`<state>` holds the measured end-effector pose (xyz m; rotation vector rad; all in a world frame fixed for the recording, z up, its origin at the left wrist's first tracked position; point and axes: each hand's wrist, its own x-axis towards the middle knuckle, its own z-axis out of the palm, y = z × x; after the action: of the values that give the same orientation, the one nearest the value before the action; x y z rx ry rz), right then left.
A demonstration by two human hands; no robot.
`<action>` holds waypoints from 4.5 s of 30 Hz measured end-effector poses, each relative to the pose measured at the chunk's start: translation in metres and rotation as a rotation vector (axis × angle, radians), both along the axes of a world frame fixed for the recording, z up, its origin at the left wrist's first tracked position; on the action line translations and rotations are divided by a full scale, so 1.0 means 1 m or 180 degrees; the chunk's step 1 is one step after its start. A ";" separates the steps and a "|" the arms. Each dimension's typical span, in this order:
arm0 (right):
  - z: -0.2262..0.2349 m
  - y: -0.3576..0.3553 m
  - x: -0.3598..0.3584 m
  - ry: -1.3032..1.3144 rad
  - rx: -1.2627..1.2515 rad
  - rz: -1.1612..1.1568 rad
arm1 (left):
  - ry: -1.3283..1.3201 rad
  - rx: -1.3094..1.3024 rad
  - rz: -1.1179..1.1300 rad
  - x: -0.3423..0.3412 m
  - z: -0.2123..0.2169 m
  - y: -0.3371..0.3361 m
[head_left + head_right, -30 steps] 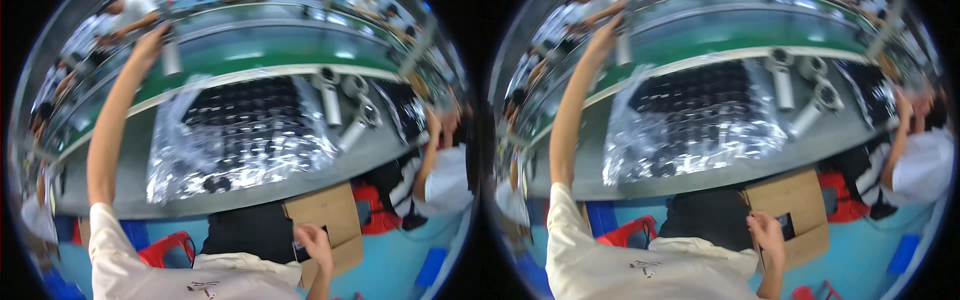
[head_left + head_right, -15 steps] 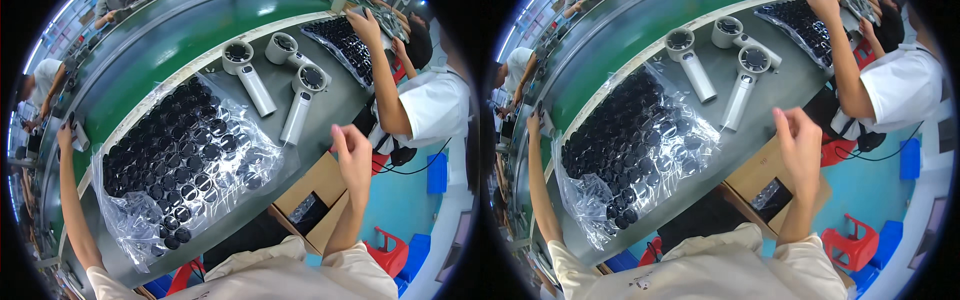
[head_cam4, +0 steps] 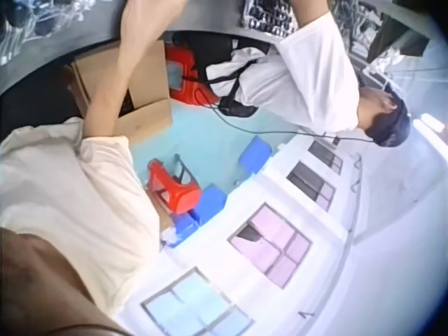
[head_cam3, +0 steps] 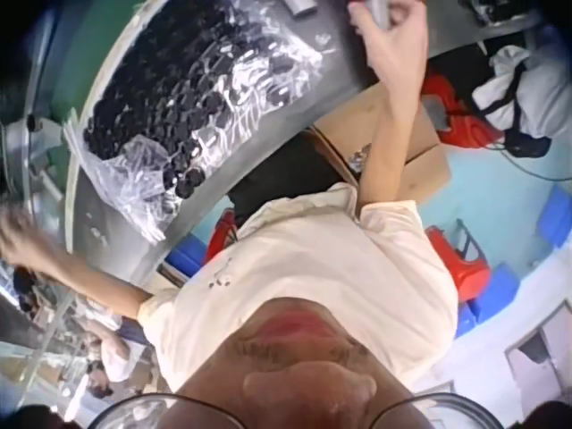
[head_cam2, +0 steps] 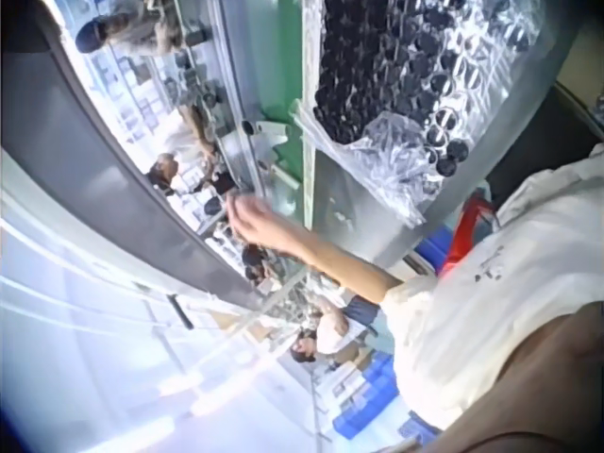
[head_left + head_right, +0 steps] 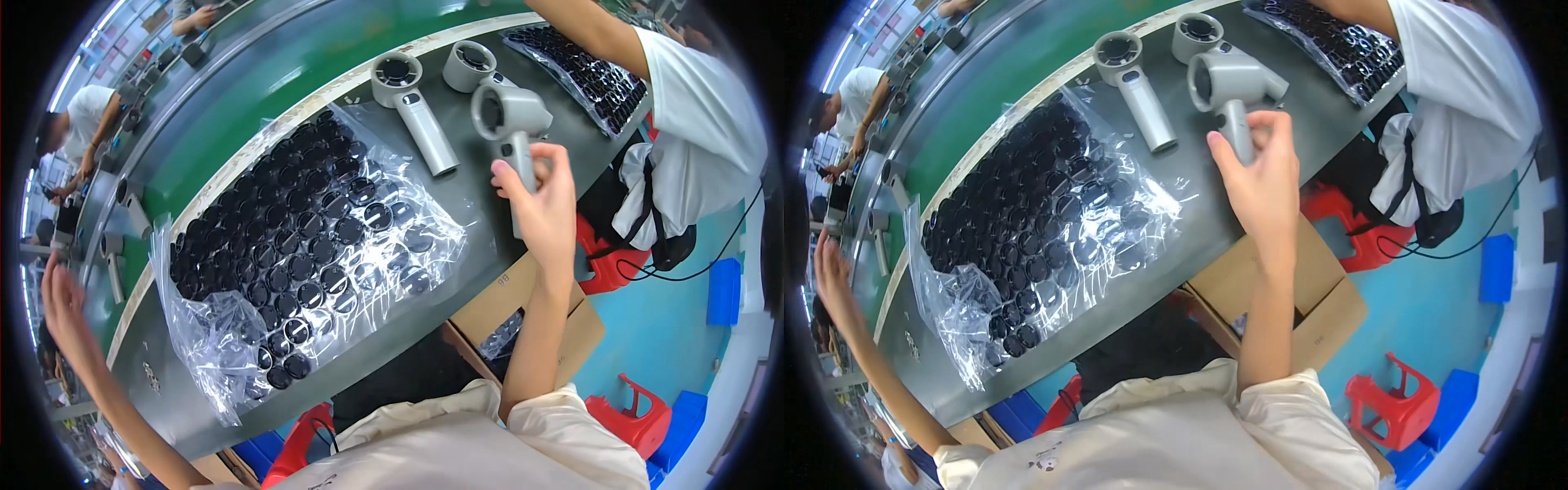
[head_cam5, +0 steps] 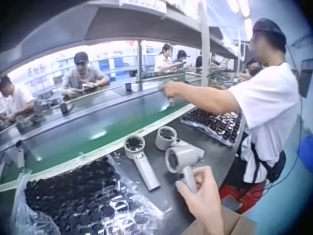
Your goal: Assembling components of a handheld hair dryer, specifically fitting the nozzle and internal parts at a manual assembly station.
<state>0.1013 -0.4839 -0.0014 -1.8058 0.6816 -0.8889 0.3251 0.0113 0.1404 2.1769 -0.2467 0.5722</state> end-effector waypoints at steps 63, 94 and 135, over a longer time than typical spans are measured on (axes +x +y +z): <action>0.043 0.127 -0.190 0.0498 0.1646 0.1618 | 0.1466 -0.3461 -0.5469 -0.259 -0.132 -0.302; 0.142 0.110 -0.206 0.1562 -0.2113 -0.3006 | 0.0769 -0.0972 -0.4724 -0.236 -0.175 -0.410; 0.068 0.106 -0.228 0.0775 0.0541 0.0806 | -0.0593 -0.2363 -0.5750 -0.265 -0.121 -0.339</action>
<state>-0.1263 -0.3782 0.0662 -1.8131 0.6413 -0.4346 0.0600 -0.3279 0.0196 0.5777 -1.5339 -0.2202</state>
